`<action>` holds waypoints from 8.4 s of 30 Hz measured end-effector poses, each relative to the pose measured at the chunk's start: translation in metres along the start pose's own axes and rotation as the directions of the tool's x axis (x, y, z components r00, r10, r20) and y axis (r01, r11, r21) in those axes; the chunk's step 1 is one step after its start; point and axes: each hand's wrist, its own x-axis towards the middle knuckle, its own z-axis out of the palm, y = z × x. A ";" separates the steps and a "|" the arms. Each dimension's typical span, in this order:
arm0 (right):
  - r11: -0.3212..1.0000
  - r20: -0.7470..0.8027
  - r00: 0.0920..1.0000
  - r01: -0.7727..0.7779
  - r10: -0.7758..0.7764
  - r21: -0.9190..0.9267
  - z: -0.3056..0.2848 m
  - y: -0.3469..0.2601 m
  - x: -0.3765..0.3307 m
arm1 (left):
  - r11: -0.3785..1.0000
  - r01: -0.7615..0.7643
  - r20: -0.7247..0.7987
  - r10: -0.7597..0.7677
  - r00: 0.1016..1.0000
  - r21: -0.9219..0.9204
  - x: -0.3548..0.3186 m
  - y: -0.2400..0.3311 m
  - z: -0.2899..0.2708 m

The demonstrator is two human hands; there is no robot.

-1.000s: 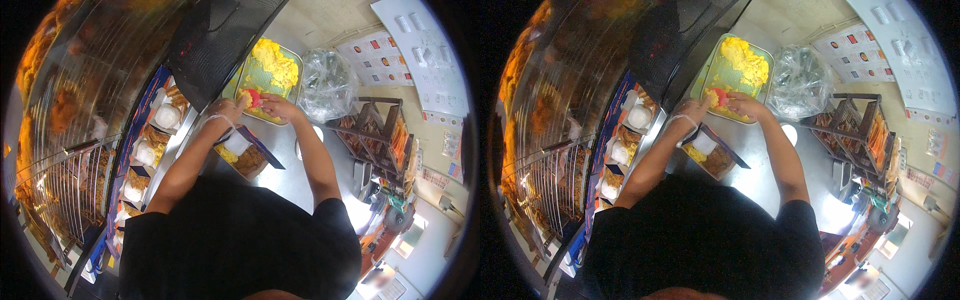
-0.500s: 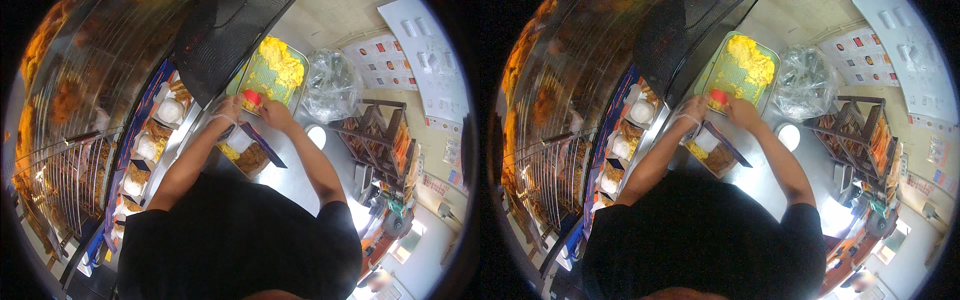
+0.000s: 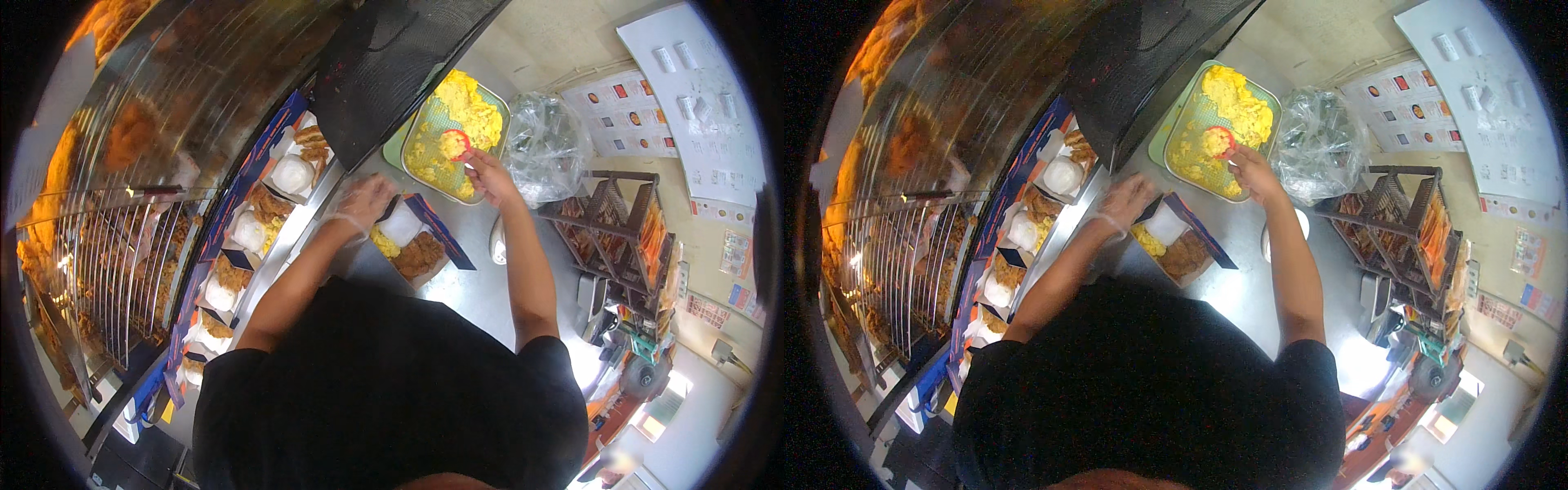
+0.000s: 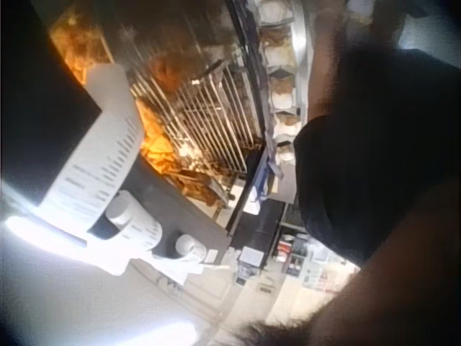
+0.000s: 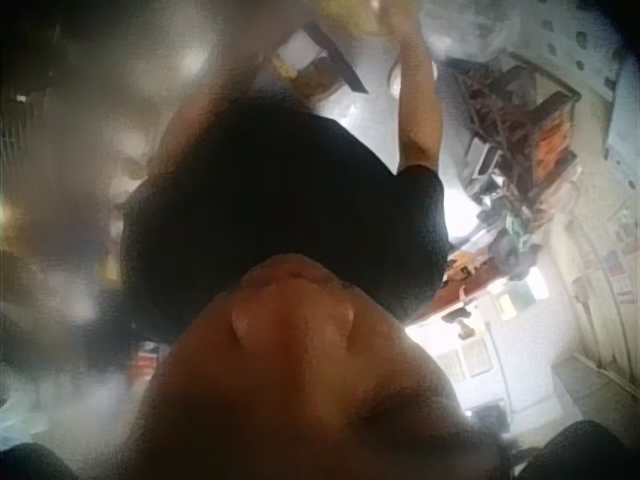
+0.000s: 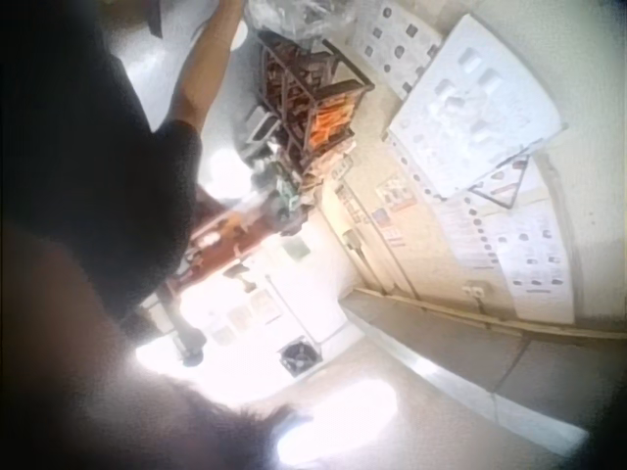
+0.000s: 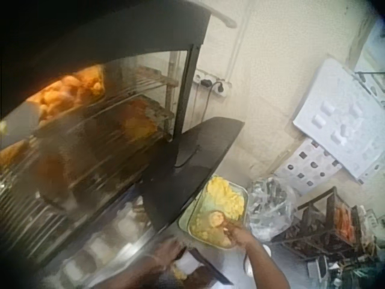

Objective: The person assembles food boxes by scooping scrambled eggs into containers, placing buns and fried chicken pieces inside, and adding seaweed packets. They retrieve buns from a cooler and chicken from a heated display, then arrange the completed boxes on the counter.

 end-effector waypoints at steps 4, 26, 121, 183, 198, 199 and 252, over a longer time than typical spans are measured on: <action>0.992 -0.123 0.992 0.052 -0.038 0.117 0.012 -0.012 -0.038 | 0.989 -0.146 -0.291 0.141 0.946 0.005 -0.046 -0.026 -0.017; 0.957 0.017 0.961 0.273 -0.276 0.100 0.263 0.060 0.020 | 0.883 -0.010 -0.170 0.101 0.980 0.470 -0.065 -0.089 -0.053; 0.141 -0.247 0.799 -0.203 -0.549 -0.969 0.042 -0.004 0.057 | 0.796 0.354 0.233 -0.271 0.934 -0.491 0.062 0.000 0.030; 0.085 0.104 0.903 0.152 -0.416 -0.985 0.054 0.036 -0.003 | 0.871 0.369 0.110 -0.353 0.929 -0.325 0.074 0.002 0.038; 0.993 0.099 0.992 -0.089 0.081 0.083 -0.001 0.022 0.018 | 0.983 0.179 0.046 -0.181 0.982 0.048 0.057 0.044 0.017; 0.991 0.082 0.995 -0.057 0.047 0.117 -0.002 0.019 0.012 | 0.989 0.143 0.043 -0.142 0.989 -0.039 0.041 0.037 0.010; 0.938 0.205 0.955 0.145 -0.217 0.316 0.144 -0.010 -0.129 | 0.739 0.538 -0.346 -0.421 0.839 0.406 -0.253 -0.037 -0.114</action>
